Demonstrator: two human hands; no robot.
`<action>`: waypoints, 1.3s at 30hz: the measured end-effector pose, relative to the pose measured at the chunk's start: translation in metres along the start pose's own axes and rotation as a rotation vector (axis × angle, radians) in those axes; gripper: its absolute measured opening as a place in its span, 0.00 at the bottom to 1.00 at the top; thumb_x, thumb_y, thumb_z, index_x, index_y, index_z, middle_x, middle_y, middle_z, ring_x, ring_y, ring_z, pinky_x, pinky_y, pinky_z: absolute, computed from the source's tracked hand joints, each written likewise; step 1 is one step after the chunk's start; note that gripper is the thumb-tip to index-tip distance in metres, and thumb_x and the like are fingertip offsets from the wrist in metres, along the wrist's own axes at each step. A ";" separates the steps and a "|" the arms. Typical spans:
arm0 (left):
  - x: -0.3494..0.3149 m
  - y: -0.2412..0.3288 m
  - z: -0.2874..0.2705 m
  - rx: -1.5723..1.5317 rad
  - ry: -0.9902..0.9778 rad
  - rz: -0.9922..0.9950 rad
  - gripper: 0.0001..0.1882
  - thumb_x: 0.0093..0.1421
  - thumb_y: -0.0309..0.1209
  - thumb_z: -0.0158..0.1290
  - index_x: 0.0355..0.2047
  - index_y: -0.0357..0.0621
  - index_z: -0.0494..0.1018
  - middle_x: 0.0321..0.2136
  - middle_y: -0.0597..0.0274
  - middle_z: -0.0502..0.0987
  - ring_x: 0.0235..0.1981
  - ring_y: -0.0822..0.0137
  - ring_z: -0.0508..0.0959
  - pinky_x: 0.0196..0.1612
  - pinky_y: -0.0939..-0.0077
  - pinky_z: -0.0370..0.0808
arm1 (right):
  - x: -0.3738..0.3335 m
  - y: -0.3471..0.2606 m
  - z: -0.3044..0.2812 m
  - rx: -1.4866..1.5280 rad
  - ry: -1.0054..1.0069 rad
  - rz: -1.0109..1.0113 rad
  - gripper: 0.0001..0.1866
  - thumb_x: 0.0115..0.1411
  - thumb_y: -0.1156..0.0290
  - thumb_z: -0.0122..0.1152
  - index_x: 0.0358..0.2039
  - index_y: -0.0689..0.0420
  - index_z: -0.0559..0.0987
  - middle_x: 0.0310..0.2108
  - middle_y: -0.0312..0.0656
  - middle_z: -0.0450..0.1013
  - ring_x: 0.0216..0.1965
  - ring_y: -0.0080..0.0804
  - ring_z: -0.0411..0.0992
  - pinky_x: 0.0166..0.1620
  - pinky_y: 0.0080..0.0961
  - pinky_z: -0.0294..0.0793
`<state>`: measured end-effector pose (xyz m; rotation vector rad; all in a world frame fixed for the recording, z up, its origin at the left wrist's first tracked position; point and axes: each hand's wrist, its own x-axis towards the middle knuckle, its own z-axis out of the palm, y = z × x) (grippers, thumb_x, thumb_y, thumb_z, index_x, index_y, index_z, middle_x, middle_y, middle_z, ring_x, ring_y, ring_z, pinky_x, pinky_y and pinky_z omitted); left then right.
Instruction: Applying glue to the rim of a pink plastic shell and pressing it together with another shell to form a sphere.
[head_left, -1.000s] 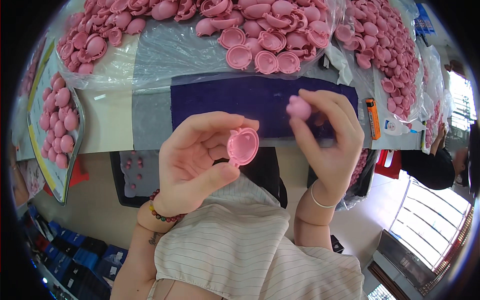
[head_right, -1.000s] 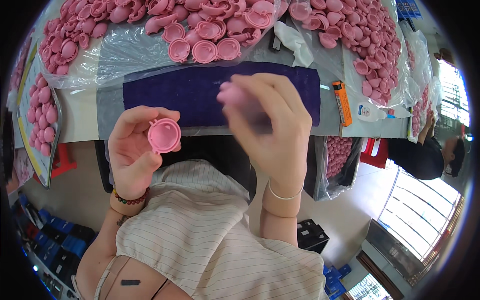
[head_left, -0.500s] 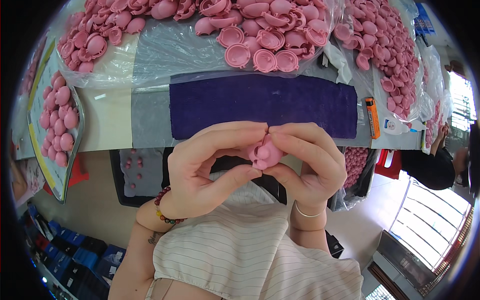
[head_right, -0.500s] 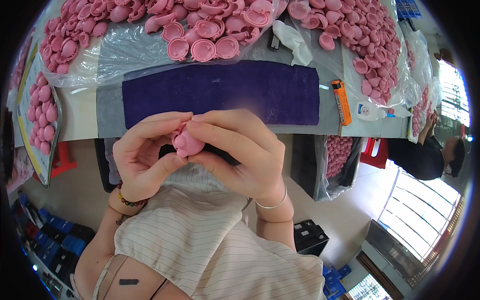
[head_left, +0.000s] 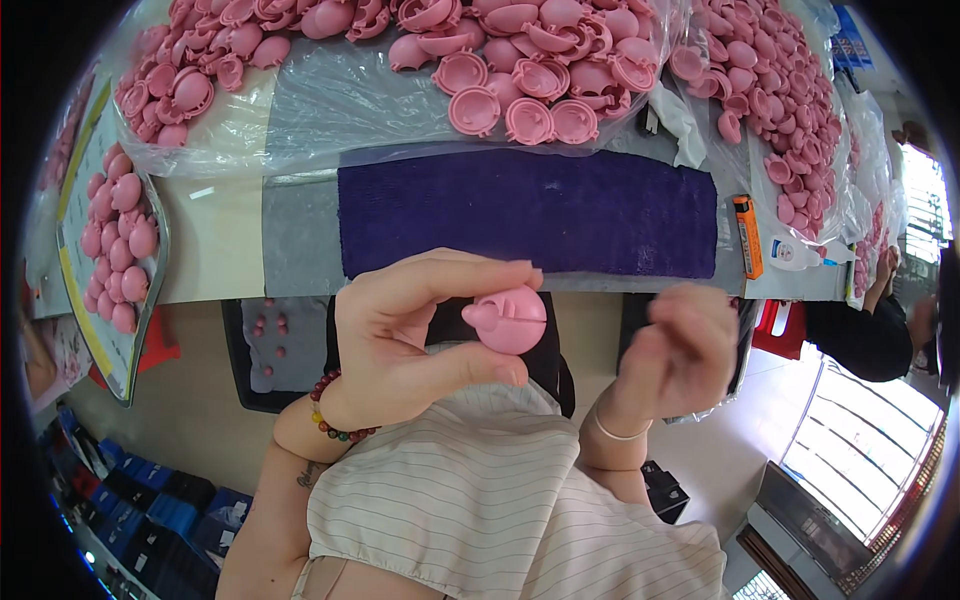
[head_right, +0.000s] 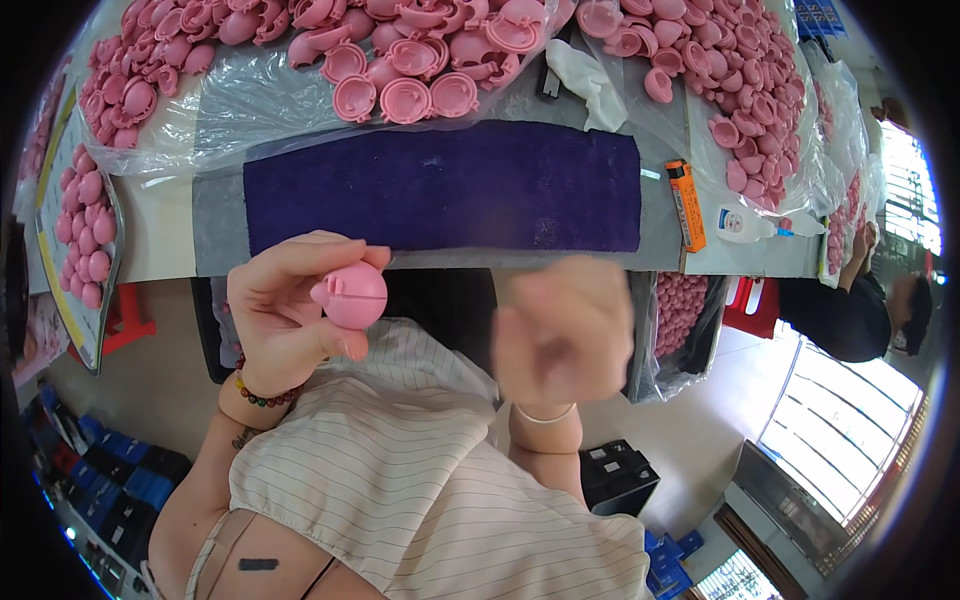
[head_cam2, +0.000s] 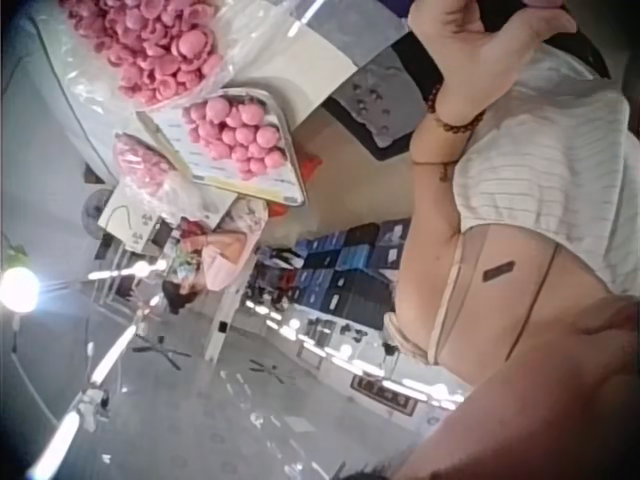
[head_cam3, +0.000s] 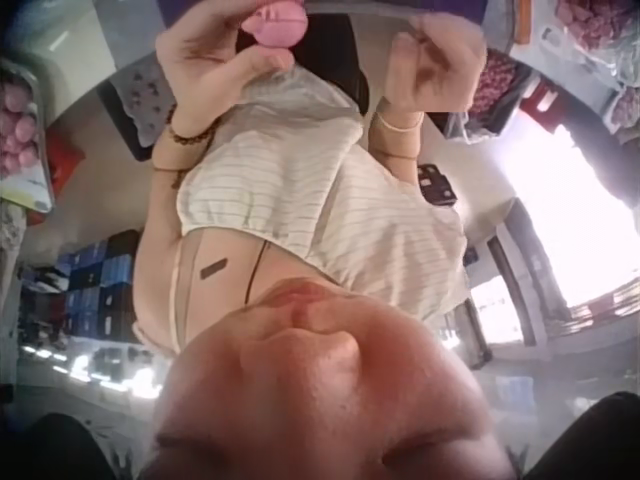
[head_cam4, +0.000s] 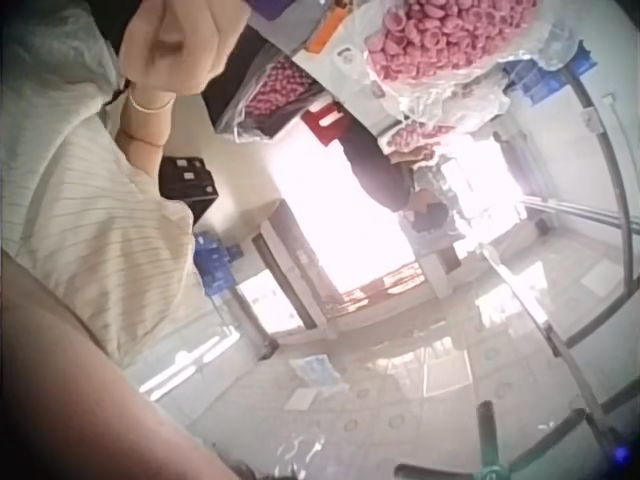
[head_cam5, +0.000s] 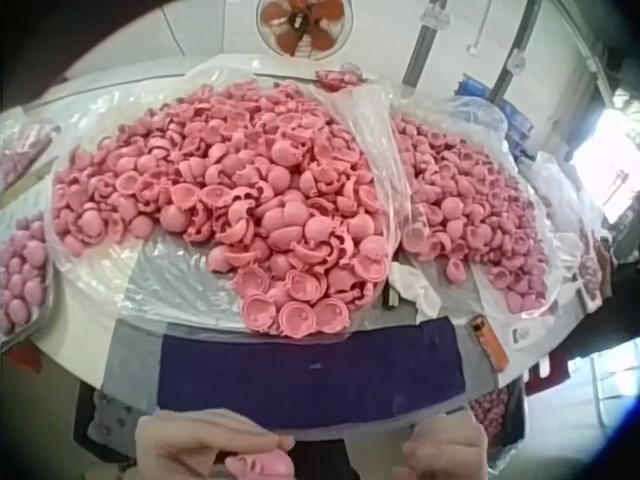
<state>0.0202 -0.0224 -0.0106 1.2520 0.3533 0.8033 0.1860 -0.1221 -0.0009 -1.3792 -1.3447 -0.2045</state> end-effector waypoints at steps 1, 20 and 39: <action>0.000 0.001 0.000 0.000 0.002 0.000 0.30 0.31 0.31 0.65 0.36 0.32 0.68 0.34 0.51 0.72 0.34 0.66 0.72 0.38 0.78 0.69 | -0.001 0.007 -0.007 -0.083 0.071 -0.020 0.08 0.44 0.79 0.52 0.27 0.65 0.68 0.25 0.45 0.66 0.25 0.30 0.62 0.26 0.21 0.63; -0.001 0.005 -0.001 -0.749 -0.077 -0.335 0.27 0.36 0.50 0.60 0.29 0.44 0.65 0.25 0.60 0.68 0.27 0.69 0.69 0.27 0.80 0.71 | 0.029 0.065 -0.056 -0.289 0.593 0.369 0.12 0.54 0.68 0.49 0.29 0.67 0.69 0.25 0.49 0.71 0.20 0.20 0.65 0.24 0.14 0.63; -0.009 0.063 -0.089 1.068 0.651 0.477 0.16 0.49 0.32 0.51 0.34 0.33 0.67 0.31 0.56 0.70 0.31 0.64 0.71 0.35 0.76 0.67 | -0.002 0.006 0.000 0.407 0.225 0.451 0.21 0.55 0.60 0.46 0.38 0.69 0.64 0.27 0.58 0.69 0.16 0.28 0.63 0.20 0.15 0.62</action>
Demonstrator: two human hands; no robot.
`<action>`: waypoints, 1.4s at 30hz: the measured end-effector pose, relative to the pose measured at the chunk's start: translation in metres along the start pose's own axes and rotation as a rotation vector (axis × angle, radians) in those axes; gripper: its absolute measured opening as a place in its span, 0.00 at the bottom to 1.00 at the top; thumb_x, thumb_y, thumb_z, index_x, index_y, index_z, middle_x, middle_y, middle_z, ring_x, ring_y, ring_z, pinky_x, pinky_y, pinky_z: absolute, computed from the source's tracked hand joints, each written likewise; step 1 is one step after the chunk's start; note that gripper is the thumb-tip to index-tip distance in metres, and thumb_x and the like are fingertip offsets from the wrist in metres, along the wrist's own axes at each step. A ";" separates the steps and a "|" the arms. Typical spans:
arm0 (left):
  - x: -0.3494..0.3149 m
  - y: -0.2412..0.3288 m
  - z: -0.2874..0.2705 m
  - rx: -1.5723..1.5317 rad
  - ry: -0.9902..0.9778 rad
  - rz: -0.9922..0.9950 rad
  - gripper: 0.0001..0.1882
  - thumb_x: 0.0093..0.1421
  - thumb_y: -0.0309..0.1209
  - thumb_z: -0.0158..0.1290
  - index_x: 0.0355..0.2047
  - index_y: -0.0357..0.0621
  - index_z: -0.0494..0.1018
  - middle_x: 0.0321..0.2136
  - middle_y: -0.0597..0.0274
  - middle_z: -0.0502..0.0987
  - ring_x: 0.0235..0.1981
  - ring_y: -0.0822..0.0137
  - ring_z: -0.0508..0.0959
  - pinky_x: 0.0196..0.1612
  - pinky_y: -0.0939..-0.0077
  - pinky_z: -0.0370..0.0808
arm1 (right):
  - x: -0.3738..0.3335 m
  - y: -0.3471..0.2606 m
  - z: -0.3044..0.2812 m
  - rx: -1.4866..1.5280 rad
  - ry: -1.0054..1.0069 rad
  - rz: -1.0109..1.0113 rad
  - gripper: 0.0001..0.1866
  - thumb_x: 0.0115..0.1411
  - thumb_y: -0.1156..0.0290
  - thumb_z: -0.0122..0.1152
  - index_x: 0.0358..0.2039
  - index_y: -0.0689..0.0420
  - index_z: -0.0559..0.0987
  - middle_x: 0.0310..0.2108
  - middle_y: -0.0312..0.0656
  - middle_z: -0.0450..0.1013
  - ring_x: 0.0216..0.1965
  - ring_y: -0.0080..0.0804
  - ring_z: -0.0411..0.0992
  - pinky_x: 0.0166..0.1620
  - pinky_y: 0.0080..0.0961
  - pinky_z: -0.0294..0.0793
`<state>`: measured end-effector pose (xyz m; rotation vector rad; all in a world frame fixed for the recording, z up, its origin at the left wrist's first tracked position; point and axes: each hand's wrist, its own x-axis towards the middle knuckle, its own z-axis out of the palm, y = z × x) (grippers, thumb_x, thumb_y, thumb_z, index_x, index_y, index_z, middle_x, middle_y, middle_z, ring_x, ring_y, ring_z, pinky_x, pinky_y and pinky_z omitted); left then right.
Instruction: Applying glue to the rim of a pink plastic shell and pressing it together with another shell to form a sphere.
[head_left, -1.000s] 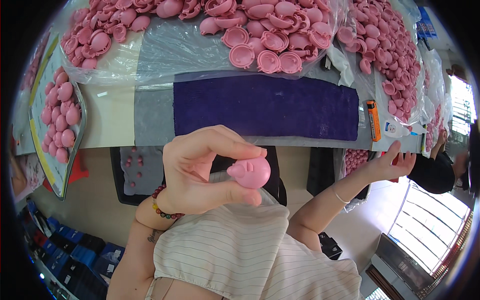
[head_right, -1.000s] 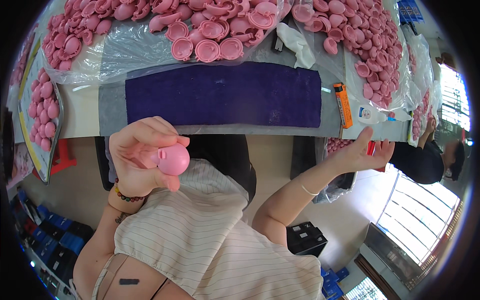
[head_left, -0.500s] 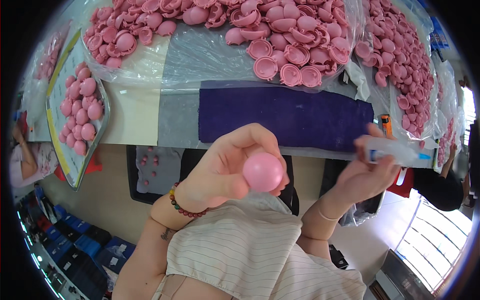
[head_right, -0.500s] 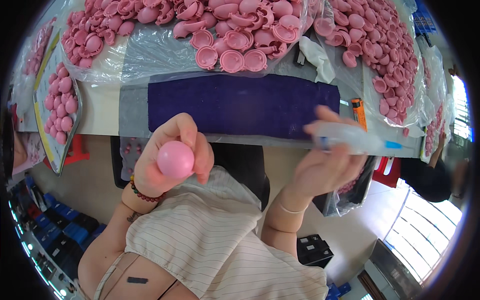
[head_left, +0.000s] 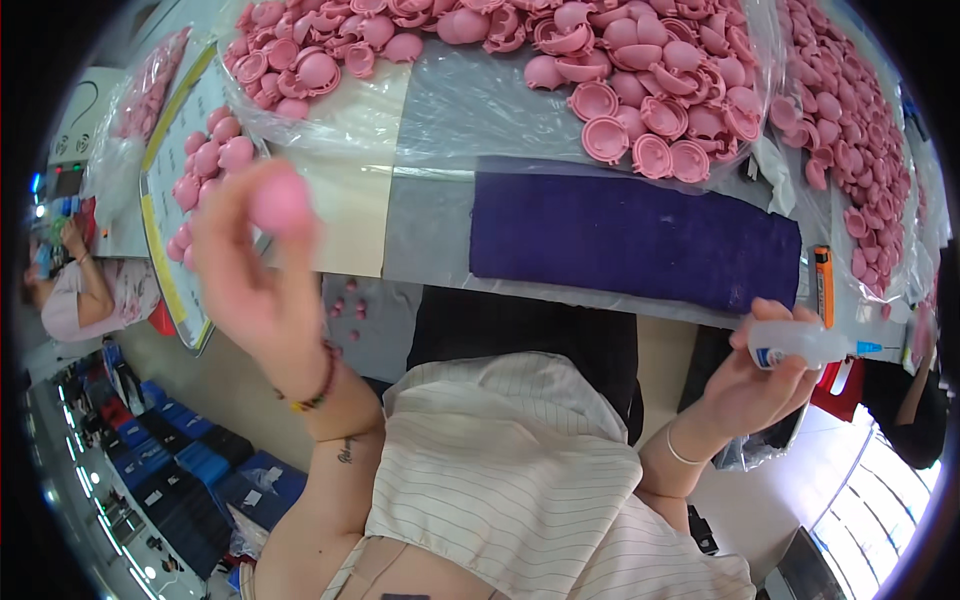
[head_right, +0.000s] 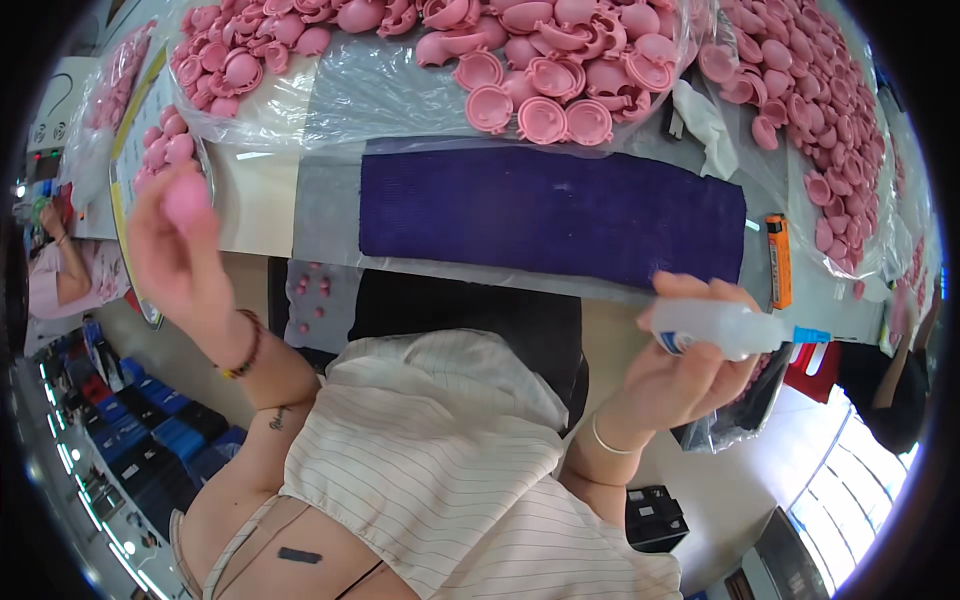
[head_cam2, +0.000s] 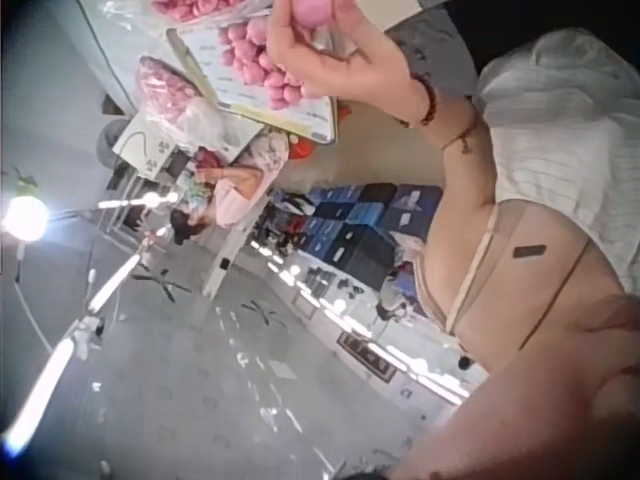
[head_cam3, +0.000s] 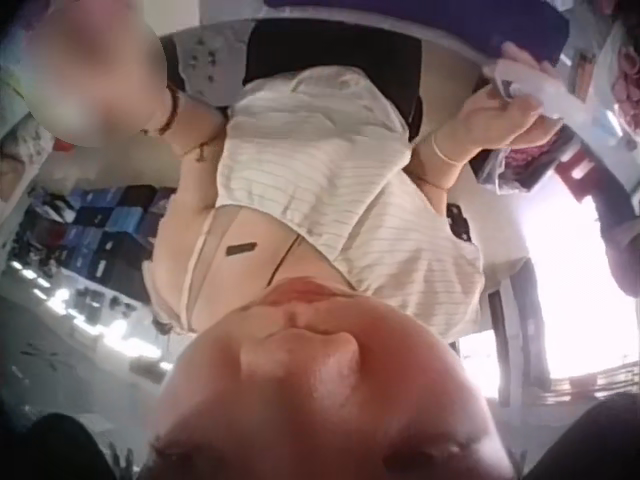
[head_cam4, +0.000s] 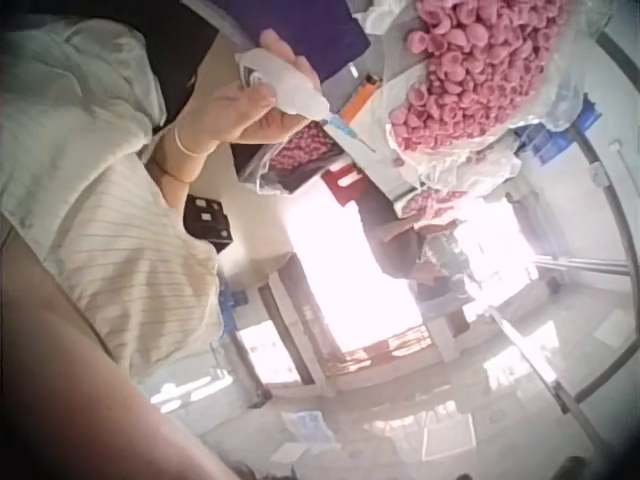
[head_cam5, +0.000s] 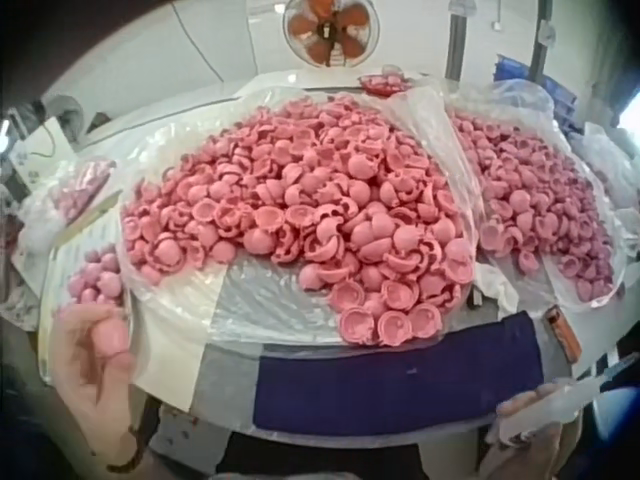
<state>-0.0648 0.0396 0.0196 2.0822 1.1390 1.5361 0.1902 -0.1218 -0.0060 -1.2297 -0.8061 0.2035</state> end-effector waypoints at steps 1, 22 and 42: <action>0.011 -0.016 -0.013 0.175 0.024 0.004 0.13 0.51 0.30 0.49 0.35 0.35 0.67 0.32 0.56 0.70 0.33 0.64 0.71 0.37 0.76 0.67 | 0.000 0.003 -0.007 -0.001 -0.005 0.002 0.21 0.55 0.60 0.45 0.38 0.69 0.65 0.26 0.56 0.69 0.16 0.28 0.62 0.21 0.15 0.62; 0.010 0.022 0.105 0.192 -0.578 0.171 0.21 0.50 0.23 0.42 0.47 0.42 0.58 0.46 0.53 0.62 0.47 0.54 0.62 0.49 0.68 0.59 | -0.013 0.001 -0.004 -0.036 -0.004 -0.049 0.23 0.50 0.56 0.51 0.33 0.66 0.66 0.17 0.49 0.68 0.12 0.26 0.64 0.15 0.14 0.59; 0.017 0.012 0.067 0.168 -0.508 0.129 0.09 0.46 0.22 0.48 0.30 0.43 0.71 0.31 0.59 0.72 0.28 0.59 0.69 0.34 0.71 0.66 | -0.017 -0.003 0.000 -0.034 0.013 -0.002 0.22 0.52 0.56 0.45 0.34 0.66 0.67 0.17 0.46 0.66 0.14 0.24 0.61 0.14 0.14 0.57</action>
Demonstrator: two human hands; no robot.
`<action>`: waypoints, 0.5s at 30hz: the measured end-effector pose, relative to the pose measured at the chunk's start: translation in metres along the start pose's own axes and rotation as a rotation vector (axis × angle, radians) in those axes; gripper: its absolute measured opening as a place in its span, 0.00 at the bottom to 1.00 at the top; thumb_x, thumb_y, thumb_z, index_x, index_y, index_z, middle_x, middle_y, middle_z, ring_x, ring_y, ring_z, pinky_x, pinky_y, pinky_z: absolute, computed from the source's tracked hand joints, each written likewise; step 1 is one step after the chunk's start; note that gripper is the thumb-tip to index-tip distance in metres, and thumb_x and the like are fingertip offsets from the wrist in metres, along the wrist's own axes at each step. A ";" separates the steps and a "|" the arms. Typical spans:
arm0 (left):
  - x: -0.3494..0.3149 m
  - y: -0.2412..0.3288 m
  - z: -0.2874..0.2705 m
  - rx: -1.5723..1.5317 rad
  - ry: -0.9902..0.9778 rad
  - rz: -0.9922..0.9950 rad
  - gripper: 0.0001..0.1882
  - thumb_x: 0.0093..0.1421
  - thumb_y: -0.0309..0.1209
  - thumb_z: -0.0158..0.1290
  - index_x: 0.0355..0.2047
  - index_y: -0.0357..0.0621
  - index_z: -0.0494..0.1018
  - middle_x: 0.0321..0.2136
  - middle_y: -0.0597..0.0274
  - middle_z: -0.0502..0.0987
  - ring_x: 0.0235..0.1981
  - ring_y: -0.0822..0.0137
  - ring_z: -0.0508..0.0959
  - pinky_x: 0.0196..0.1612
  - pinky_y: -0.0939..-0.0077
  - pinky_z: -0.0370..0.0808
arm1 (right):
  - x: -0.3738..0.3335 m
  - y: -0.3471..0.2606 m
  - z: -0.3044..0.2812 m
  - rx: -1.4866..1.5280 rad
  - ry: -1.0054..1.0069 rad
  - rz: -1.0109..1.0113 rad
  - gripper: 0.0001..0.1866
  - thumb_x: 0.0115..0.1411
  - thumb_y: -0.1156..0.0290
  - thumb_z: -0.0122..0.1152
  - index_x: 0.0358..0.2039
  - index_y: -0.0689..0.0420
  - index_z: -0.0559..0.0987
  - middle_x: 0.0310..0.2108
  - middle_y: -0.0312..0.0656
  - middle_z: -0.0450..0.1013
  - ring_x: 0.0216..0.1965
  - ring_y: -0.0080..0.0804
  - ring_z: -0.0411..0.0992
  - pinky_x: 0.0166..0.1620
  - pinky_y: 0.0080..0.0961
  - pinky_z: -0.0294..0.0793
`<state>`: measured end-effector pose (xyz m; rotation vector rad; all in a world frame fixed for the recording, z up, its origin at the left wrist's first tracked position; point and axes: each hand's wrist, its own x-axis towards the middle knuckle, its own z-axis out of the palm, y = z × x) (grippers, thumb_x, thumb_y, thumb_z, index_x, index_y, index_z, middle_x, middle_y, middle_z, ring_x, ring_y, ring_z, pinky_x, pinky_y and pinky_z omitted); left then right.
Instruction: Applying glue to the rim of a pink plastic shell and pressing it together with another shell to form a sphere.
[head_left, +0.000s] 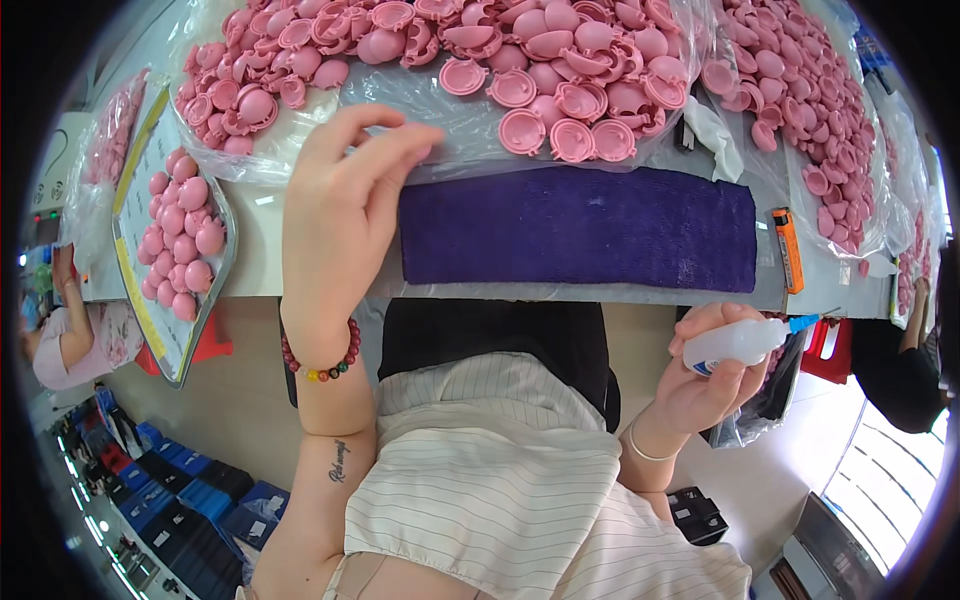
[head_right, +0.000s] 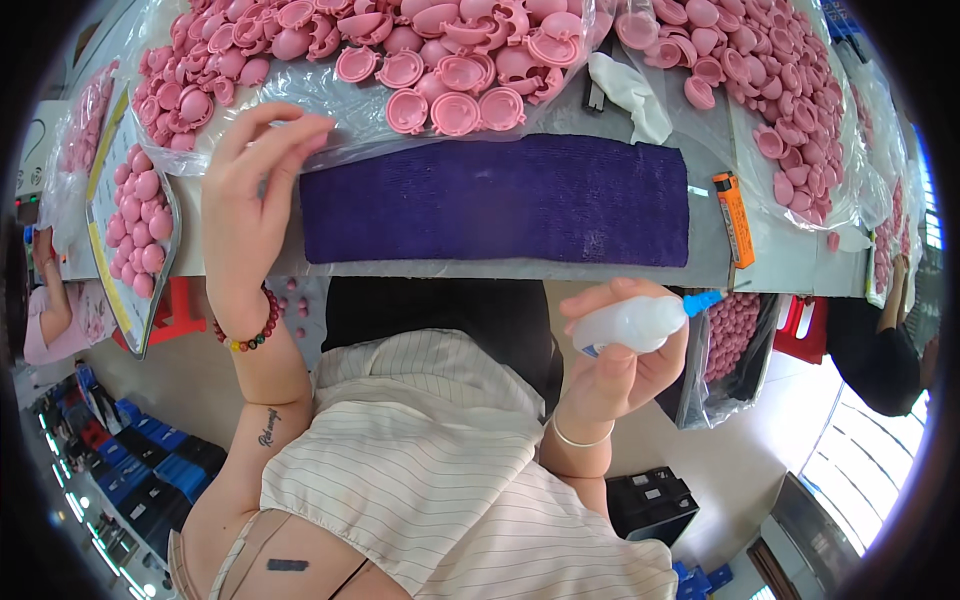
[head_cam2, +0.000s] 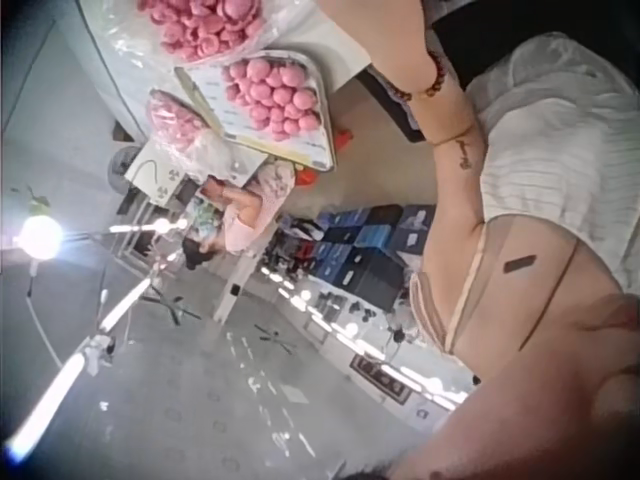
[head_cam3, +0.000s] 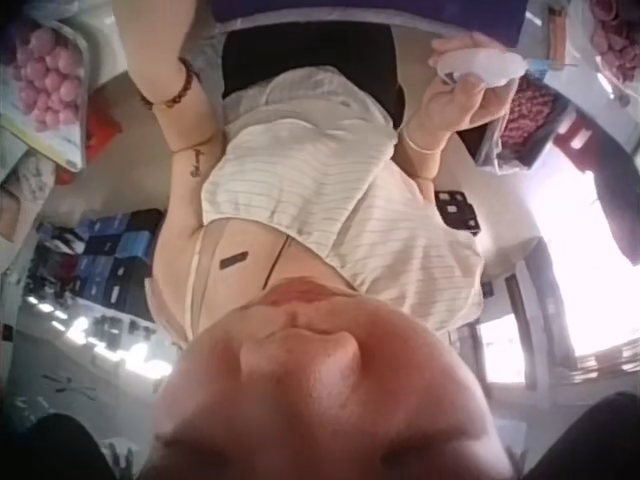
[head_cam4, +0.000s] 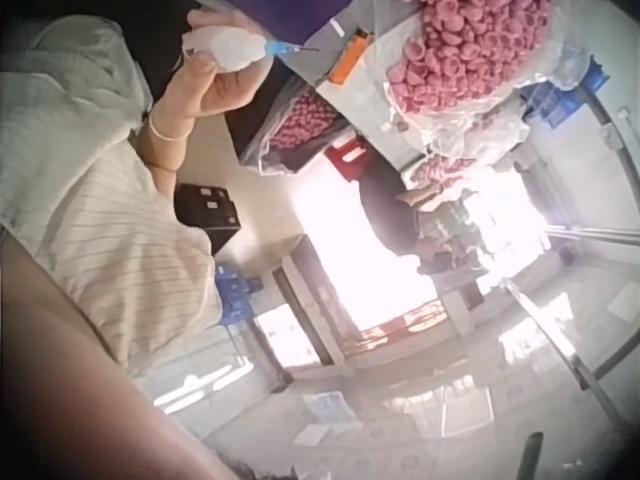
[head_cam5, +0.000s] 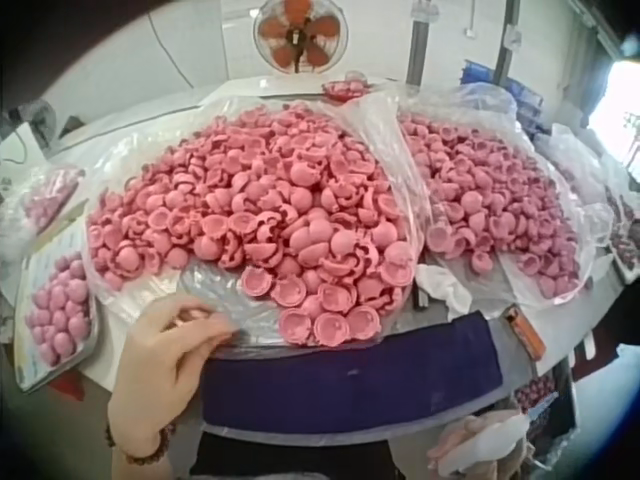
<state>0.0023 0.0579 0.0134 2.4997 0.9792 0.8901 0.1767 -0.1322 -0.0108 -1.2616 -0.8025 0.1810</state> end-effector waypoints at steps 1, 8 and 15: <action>-0.001 0.000 0.003 0.030 -0.005 0.049 0.08 0.46 0.22 0.48 0.30 0.42 0.71 0.29 0.59 0.72 0.28 0.60 0.69 0.33 0.72 0.66 | 0.000 -0.002 0.002 -0.001 -0.001 0.000 0.22 0.52 0.56 0.45 0.34 0.66 0.67 0.17 0.46 0.66 0.14 0.24 0.61 0.14 0.14 0.57; 0.002 -0.003 -0.003 -0.021 -0.090 -0.013 0.06 0.47 0.23 0.49 0.28 0.41 0.70 0.25 0.61 0.71 0.29 0.60 0.69 0.34 0.73 0.66 | 0.002 -0.009 0.009 0.014 -0.104 -0.005 0.22 0.53 0.57 0.44 0.35 0.67 0.67 0.16 0.46 0.66 0.13 0.23 0.59 0.15 0.14 0.56; -0.004 -0.009 -0.006 0.018 -0.014 -0.003 0.07 0.45 0.22 0.49 0.28 0.41 0.70 0.25 0.61 0.70 0.29 0.61 0.70 0.35 0.72 0.66 | 0.000 -0.008 0.011 0.006 -0.125 0.008 0.22 0.53 0.57 0.44 0.35 0.67 0.67 0.16 0.46 0.66 0.13 0.23 0.59 0.15 0.14 0.56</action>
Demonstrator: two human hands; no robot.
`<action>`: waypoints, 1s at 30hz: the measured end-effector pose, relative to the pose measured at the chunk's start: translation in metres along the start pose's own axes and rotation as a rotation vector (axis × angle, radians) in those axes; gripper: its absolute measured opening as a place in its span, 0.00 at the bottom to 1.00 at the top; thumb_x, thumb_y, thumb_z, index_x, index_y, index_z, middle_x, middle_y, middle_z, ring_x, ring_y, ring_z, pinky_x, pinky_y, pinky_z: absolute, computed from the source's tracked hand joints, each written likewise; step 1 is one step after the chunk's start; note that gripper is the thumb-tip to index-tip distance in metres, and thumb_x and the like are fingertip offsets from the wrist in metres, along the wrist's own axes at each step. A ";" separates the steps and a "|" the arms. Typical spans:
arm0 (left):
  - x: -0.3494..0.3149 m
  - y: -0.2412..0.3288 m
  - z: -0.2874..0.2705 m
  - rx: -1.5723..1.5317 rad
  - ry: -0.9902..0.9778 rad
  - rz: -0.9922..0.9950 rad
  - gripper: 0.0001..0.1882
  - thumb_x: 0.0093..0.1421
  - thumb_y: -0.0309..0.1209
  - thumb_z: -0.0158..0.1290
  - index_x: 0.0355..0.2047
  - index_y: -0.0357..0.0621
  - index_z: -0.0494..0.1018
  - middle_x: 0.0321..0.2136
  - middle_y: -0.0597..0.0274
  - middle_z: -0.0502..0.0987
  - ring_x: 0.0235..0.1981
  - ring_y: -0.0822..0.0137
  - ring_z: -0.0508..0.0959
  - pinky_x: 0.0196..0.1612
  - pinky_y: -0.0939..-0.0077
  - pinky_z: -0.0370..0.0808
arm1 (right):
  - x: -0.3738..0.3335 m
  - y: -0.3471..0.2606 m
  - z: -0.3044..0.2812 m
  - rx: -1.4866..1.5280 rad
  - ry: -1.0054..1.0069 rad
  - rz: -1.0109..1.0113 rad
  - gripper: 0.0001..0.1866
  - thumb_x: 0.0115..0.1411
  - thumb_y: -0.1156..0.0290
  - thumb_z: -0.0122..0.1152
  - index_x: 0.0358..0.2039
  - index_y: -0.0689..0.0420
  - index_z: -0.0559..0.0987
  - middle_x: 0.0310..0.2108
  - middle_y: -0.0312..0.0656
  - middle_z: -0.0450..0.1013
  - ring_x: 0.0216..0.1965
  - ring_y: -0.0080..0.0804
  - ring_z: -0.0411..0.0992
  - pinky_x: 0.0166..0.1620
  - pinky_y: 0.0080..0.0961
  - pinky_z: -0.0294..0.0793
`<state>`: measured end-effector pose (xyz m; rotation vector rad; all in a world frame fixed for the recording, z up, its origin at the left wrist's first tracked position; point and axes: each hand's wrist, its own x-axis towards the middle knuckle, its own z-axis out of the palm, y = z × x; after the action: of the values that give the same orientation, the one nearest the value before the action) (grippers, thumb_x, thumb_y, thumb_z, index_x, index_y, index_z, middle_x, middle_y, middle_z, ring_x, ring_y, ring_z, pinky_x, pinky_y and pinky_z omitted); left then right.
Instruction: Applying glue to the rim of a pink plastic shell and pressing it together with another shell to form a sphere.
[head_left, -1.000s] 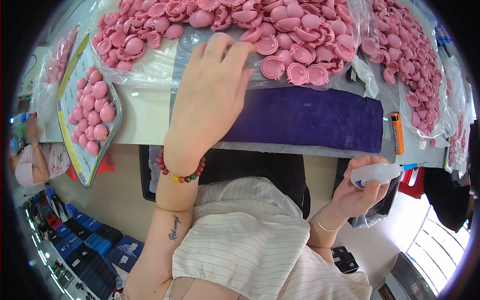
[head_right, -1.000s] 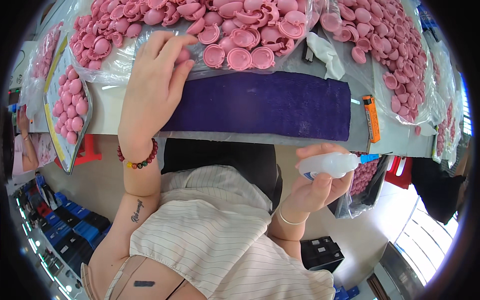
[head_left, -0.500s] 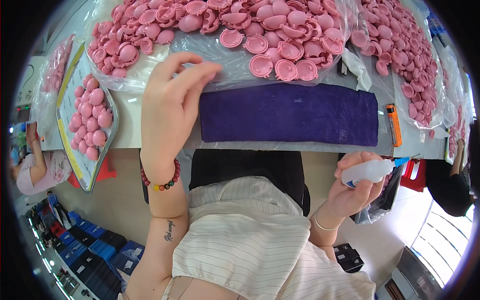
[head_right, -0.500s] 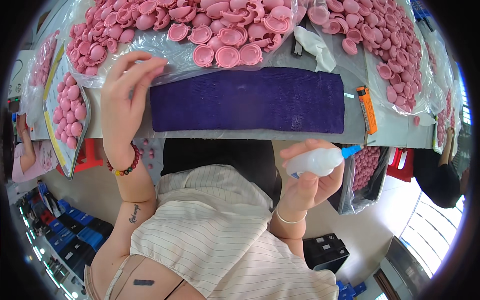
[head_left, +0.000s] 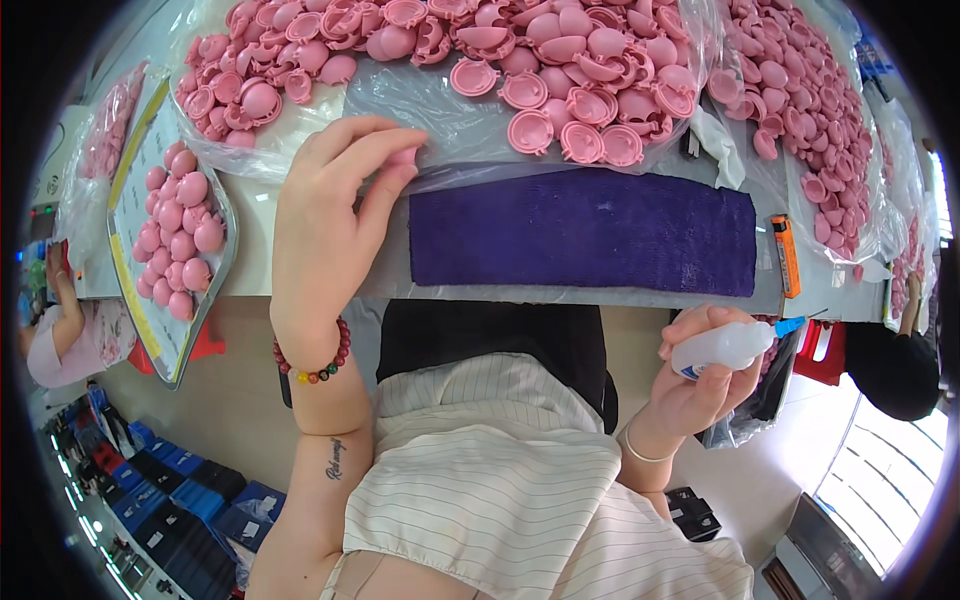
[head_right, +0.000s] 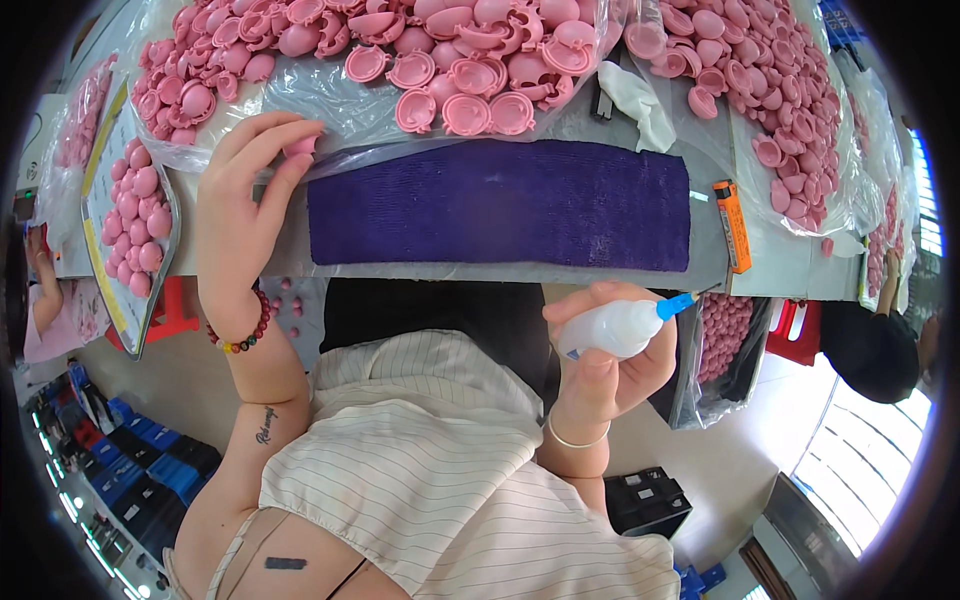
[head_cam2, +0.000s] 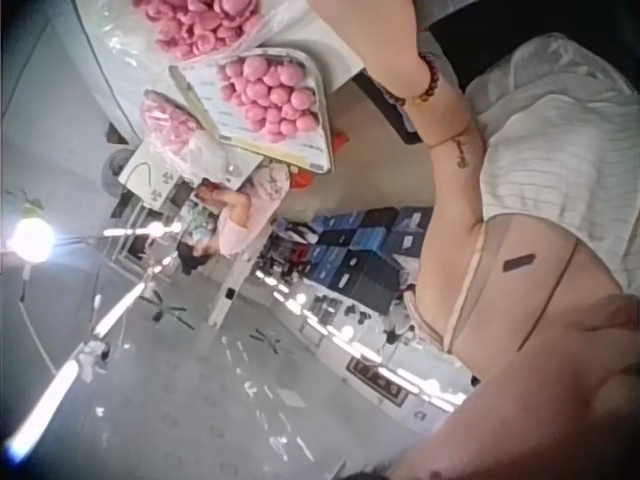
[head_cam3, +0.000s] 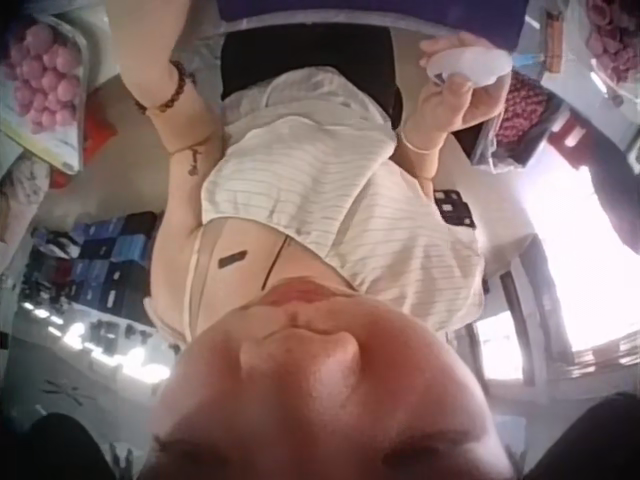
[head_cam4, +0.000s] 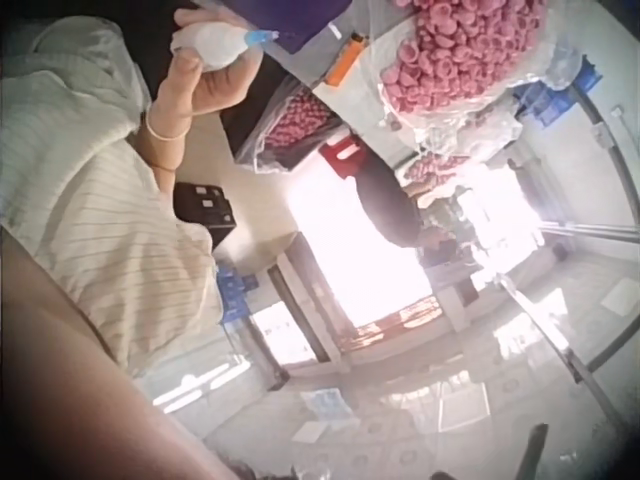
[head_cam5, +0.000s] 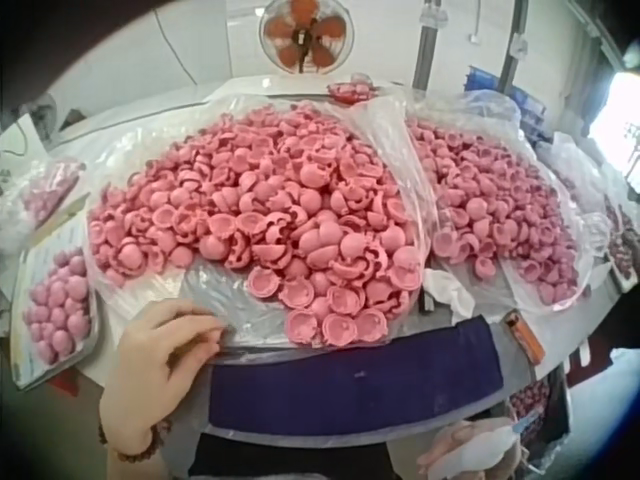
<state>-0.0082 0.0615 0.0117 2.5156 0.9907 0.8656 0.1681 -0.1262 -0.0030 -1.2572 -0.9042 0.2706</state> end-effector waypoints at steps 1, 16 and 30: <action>0.000 -0.001 -0.001 -0.013 -0.011 -0.004 0.08 0.46 0.22 0.49 0.29 0.42 0.70 0.25 0.61 0.70 0.29 0.61 0.70 0.35 0.73 0.66 | 0.001 0.000 0.000 -0.001 -0.002 0.000 0.22 0.53 0.57 0.44 0.35 0.67 0.67 0.16 0.46 0.66 0.13 0.23 0.59 0.15 0.14 0.56; -0.039 0.051 0.018 -1.860 -0.137 -0.277 0.21 0.53 0.29 0.47 0.45 0.30 0.58 0.41 0.44 0.66 0.32 0.70 0.71 0.31 0.80 0.73 | 0.008 0.001 0.016 0.297 -0.004 -0.035 0.23 0.49 0.57 0.51 0.39 0.62 0.62 0.12 0.32 0.53 0.16 0.20 0.49 0.16 0.15 0.44; -0.054 0.067 0.025 -1.818 -0.315 -0.306 0.22 0.48 0.16 0.46 0.45 0.33 0.56 0.45 0.42 0.63 0.46 0.63 0.67 0.48 0.72 0.64 | 0.018 -0.016 0.017 0.085 -0.260 -0.477 0.33 0.46 0.45 0.52 0.28 0.71 0.71 0.21 0.43 0.70 0.15 0.24 0.61 0.12 0.17 0.53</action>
<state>0.0110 -0.0253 0.0008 0.8342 0.1346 0.6504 0.1624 -0.1082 0.0198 -0.9053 -1.3700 0.0909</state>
